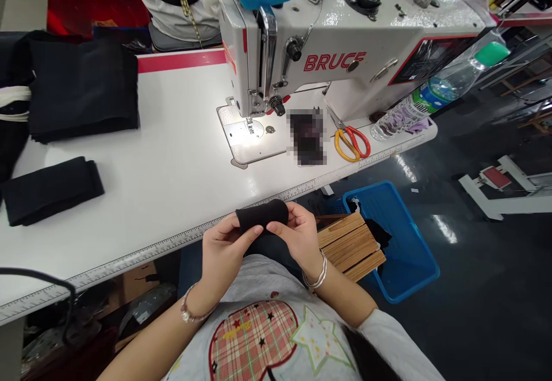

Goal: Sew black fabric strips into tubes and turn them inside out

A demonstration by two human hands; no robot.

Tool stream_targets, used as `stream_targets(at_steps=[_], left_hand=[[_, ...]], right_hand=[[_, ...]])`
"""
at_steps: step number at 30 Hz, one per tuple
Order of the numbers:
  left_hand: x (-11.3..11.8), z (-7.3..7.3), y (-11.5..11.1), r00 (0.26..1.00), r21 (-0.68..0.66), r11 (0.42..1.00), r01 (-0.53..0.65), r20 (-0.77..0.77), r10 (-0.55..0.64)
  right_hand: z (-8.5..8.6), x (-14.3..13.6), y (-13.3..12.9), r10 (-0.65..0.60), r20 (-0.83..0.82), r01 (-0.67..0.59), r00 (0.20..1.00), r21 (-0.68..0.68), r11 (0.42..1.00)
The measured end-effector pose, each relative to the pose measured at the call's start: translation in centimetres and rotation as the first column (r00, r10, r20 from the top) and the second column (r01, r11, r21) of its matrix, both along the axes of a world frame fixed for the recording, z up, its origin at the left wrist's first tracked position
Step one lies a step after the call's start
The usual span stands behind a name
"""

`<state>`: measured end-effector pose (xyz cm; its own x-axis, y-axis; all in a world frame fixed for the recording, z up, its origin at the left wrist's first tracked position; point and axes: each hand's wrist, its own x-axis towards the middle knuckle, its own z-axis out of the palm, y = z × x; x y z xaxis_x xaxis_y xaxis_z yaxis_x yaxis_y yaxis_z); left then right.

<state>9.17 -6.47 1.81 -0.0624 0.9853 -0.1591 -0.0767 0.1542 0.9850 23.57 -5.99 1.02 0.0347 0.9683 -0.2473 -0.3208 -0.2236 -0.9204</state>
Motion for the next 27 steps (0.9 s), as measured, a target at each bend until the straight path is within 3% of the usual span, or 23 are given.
stream_targets(at_steps=[5,12,17,20,24,27], left_hand=[[-0.3,-0.4,-0.1,1.000,-0.035,0.999,-0.001,0.028,0.002],[-0.6,-1.3,-0.1,0.979,-0.157,0.984,0.081,0.196,-0.049],[-0.9,-1.3,0.0,0.966,-0.155,0.988,0.017,0.256,0.024],[-1.2,-1.3,-0.2,0.967,-0.157,0.988,0.006,0.252,0.034],[-0.9,-0.9,-0.2,0.965,-0.177,0.984,0.035,0.261,0.013],[-0.3,0.1,0.2,0.942,-0.213,0.977,-0.015,0.325,0.085]], right_hand=[[0.5,0.1,0.0,0.030,-0.040,-0.030,0.999,-0.005,1.000],[-0.1,0.3,0.0,0.036,-0.017,-0.037,0.999,-0.044,0.998],[-0.3,0.5,0.2,0.120,-0.072,-0.121,0.990,-0.007,0.993],[-0.4,0.7,0.2,0.135,-0.022,-0.135,0.991,-0.012,0.991],[-0.3,0.9,0.3,0.119,0.042,-0.119,0.992,0.012,0.993],[0.0,1.0,0.5,0.176,0.045,-0.179,0.983,0.073,0.981]])
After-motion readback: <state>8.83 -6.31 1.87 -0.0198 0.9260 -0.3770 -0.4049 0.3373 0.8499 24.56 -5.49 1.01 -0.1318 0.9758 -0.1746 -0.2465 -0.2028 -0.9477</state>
